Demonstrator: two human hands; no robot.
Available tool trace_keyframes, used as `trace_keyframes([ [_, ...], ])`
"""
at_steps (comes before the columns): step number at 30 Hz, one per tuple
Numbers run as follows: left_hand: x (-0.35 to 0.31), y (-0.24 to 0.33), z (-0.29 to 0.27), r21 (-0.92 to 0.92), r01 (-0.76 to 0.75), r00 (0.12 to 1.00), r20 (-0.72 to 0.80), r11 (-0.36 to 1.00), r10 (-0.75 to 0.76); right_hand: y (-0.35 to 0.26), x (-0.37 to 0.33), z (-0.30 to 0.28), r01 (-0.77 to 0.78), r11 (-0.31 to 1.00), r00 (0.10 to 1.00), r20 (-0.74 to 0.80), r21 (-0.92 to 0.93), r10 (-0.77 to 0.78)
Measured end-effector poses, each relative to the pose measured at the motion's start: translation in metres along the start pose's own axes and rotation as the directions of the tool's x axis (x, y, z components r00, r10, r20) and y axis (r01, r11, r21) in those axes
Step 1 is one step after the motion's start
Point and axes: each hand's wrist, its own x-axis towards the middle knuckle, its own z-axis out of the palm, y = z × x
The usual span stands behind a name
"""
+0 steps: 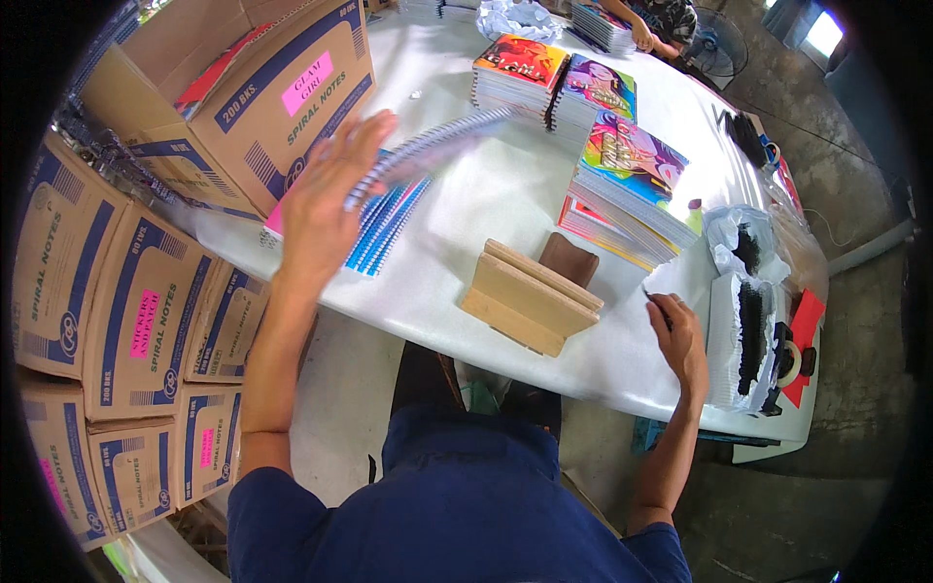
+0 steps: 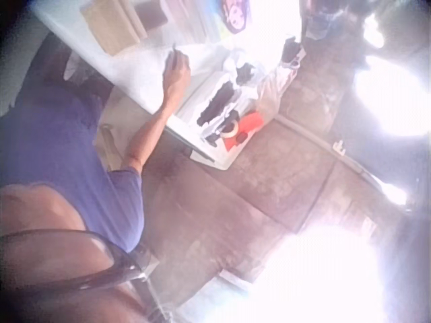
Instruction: The person assembles spiral notebooks by inserting wire coils into pre-punched holes in paper stacks and covers held in a jig, then uses wire cutters to trim the coils.
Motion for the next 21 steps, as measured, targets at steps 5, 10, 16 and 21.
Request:
trace_keyframes([
  [5, -0.028, -0.052, -0.018, -0.243, 0.331, 0.942, 0.142, 0.912, -0.304, 0.079, -0.017, 0.025, 0.111, 0.897, 0.973, -0.138, -0.427, -0.186],
  [10, -0.028, -0.069, -0.019, -0.801, 0.291, 0.922, 0.090, 0.522, -0.376, -0.043, 0.044, 0.029, 0.171, 0.834, 0.951, -0.309, 0.524, -0.002],
  [16, -0.020, -0.049, 0.043, -0.995, 0.062, 0.943, 0.086, -0.083, -0.320, -0.156, 0.094, 0.085, 0.035, 0.402, 0.999, -0.022, 0.915, -0.037],
  [21, -0.010, -0.108, 0.019, -0.871, 0.467, 0.857, 0.402, 0.155, -0.321, -0.224, 0.111, 0.092, 0.455, 0.560, 0.884, -0.428, 0.692, -0.189],
])
